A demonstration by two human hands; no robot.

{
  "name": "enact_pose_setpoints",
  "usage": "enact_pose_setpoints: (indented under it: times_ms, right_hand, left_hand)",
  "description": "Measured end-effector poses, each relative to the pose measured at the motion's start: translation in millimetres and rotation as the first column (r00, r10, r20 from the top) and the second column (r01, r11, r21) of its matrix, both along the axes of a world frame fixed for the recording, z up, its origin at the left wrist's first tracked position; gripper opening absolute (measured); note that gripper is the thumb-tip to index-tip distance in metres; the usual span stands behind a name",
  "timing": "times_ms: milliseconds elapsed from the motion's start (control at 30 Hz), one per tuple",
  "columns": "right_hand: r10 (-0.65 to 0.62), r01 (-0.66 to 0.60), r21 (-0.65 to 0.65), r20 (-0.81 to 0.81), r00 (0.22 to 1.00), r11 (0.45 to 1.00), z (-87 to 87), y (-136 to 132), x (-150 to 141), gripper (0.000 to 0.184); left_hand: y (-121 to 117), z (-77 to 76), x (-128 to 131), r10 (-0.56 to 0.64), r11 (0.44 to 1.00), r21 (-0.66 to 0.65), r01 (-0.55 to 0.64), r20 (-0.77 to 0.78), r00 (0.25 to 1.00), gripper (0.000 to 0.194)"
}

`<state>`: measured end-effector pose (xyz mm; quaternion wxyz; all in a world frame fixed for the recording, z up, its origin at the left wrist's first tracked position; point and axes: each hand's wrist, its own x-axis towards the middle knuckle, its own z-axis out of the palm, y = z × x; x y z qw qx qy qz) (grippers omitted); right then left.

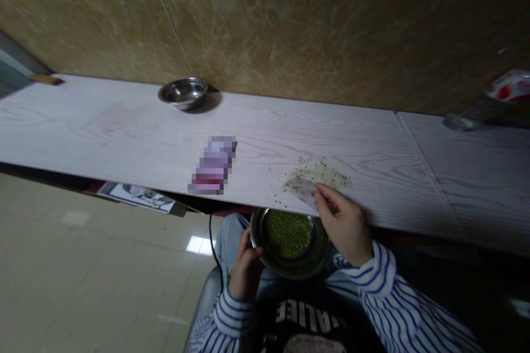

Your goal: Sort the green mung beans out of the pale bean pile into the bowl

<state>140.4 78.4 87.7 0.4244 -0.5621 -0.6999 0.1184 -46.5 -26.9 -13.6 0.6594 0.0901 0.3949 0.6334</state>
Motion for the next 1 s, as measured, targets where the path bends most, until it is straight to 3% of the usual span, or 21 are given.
enact_pose_setpoints:
  times_ms: [300, 500, 1000]
  right_hand:
    - [0.014, -0.014, -0.006, -0.008, 1.000, 1.000, 1.1, -6, 7, 0.025]
    - [0.064, -0.064, -0.031, -0.014, 0.998, 0.997, -0.2, -9, 5, 0.024]
    - [0.126, -0.132, -0.094, -0.068, 0.990, 0.987, -5.7, 7, -4, 0.025]
  left_hand:
    - [0, -8.1, -1, -0.013, 1.000, -0.006, 0.013, -0.012, 1.000, 0.060]
    - [0, -1.7, 0, -0.004, 1.000, -0.006, 0.004, -0.005, 1.000, 0.069]
    - [0, 10.6, 0, 0.033, 0.999, -0.002, -0.033, -0.008, 0.999, 0.054]
